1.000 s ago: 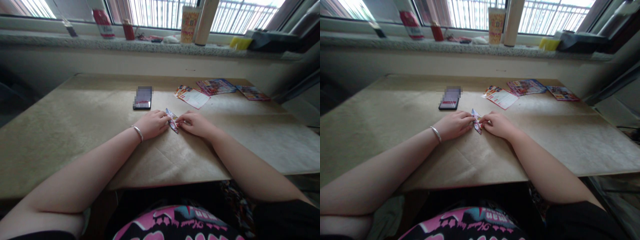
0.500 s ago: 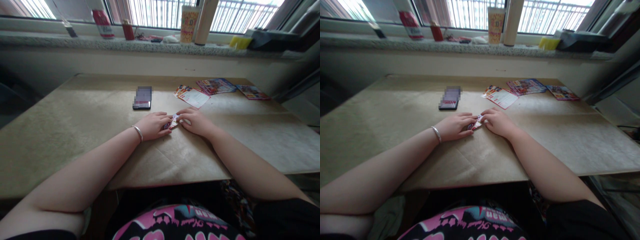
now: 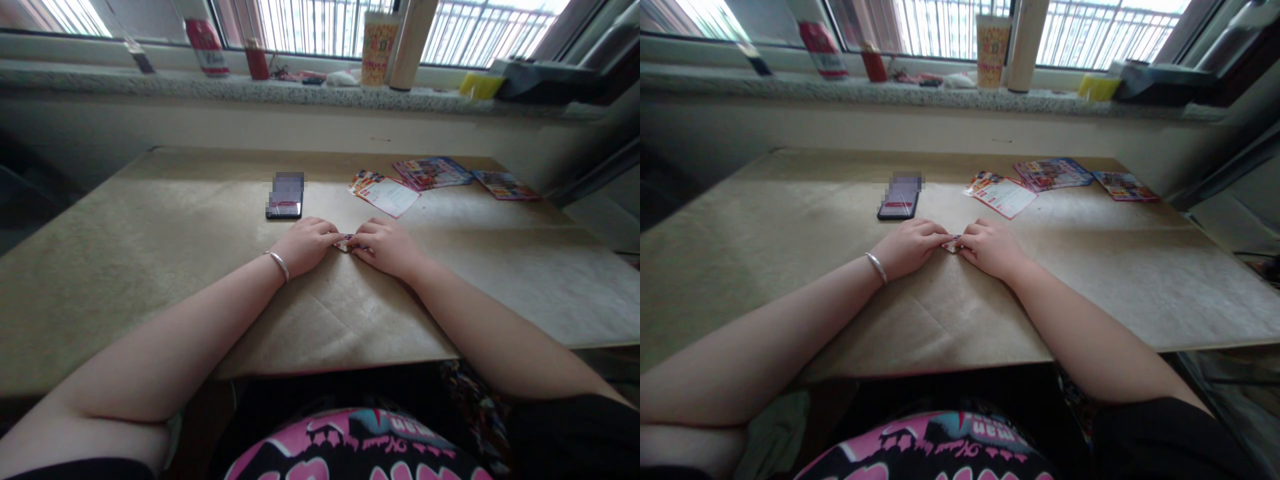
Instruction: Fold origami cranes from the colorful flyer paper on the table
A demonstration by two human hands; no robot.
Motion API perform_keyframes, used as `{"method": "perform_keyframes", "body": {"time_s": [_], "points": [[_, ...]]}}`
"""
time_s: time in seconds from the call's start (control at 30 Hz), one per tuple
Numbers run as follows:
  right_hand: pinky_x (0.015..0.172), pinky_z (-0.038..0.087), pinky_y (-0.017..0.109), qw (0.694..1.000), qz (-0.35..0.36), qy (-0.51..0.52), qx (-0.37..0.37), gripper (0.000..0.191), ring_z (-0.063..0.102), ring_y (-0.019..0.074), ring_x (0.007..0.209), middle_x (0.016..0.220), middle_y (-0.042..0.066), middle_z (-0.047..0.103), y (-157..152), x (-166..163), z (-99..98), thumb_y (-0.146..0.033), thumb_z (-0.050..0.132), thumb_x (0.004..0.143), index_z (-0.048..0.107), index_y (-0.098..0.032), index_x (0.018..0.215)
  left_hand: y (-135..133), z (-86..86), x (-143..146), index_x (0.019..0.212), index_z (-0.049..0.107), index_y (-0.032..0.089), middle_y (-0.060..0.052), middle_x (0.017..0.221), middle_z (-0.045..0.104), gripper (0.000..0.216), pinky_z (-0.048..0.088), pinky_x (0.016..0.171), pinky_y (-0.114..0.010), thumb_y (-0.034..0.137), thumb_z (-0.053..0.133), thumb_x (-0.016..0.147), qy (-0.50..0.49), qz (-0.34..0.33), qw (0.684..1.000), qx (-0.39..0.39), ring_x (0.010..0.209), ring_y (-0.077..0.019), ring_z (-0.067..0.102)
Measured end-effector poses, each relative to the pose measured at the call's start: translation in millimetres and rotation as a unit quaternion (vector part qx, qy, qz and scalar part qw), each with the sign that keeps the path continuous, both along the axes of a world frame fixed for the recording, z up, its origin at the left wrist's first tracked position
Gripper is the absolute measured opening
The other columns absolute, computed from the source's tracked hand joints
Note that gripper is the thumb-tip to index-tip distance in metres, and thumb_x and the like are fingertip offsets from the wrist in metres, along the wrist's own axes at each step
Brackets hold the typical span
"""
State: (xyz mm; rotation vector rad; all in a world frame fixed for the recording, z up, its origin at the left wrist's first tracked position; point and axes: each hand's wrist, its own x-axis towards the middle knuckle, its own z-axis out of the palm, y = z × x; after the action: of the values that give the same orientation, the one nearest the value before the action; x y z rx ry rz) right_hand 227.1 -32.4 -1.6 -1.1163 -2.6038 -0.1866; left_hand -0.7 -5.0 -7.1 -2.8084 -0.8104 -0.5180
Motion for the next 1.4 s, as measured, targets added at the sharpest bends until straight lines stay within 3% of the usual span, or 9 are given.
{"method": "perform_keyframes", "body": {"time_s": [0.3, 0.53, 0.97, 1.4], "points": [[0.077, 0.041, 0.035, 1.0, -0.009, -0.011, -0.003, 0.025, 0.056, 0.0226, 0.091, 0.093, 0.008, 0.071, -3, -4, 4.4, -0.03, 0.05, 0.093, 0.074, -0.022, 0.096, -5, 4.6, 3, 0.1, 0.073, 0.023, -0.007, 0.103, 0.071, 0.024, 0.045, 0.082, -0.035, 0.023, 0.05, 0.094, 0.016, 0.012, 1.0, 0.022, 0.091, -0.0192, 0.062], [0.079, 0.042, 0.034, 1.0, 0.003, 0.002, 0.001, 0.023, 0.055, 0.023, 0.092, 0.093, 0.007, 0.07, 2, -2, -0.8, -0.025, 0.052, 0.09, 0.073, -0.021, 0.098, -7, 1.8, 8, 0.093, 0.073, 0.017, -0.008, 0.086, 0.068, 0.028, 0.049, 0.076, -0.031, 0.023, 0.047, 0.095, 0.022, 0.004, 1.0, 0.009, 0.083, -0.0183, 0.059], [0.076, 0.042, 0.033, 1.0, 0.002, -0.003, -0.003, 0.025, 0.056, 0.0218, 0.089, 0.094, 0.008, 0.07, 2, -6, -2.0, -0.029, 0.05, 0.092, 0.073, -0.021, 0.096, -12, 8.0, 12, 0.09, 0.07, 0.013, -0.009, 0.087, 0.067, 0.026, 0.049, 0.074, -0.031, 0.023, 0.047, 0.096, 0.055, 0.041, 0.998, -0.013, 0.081, -0.0191, 0.061], [0.076, 0.045, 0.029, 0.977, -0.054, 0.167, -0.12, 0.016, 0.06, 0.0172, 0.08, 0.083, 0.006, 0.067, 13, -11, -11.6, -0.022, 0.056, 0.084, 0.072, -0.018, 0.082, -12, 5.1, 13, 0.087, 0.073, 0.017, -0.006, 0.085, 0.068, 0.03, 0.044, 0.064, -0.027, 0.034, 0.05, 0.096, 0.031, 0.073, 0.997, -0.023, 0.079, -0.0177, 0.062]]}}
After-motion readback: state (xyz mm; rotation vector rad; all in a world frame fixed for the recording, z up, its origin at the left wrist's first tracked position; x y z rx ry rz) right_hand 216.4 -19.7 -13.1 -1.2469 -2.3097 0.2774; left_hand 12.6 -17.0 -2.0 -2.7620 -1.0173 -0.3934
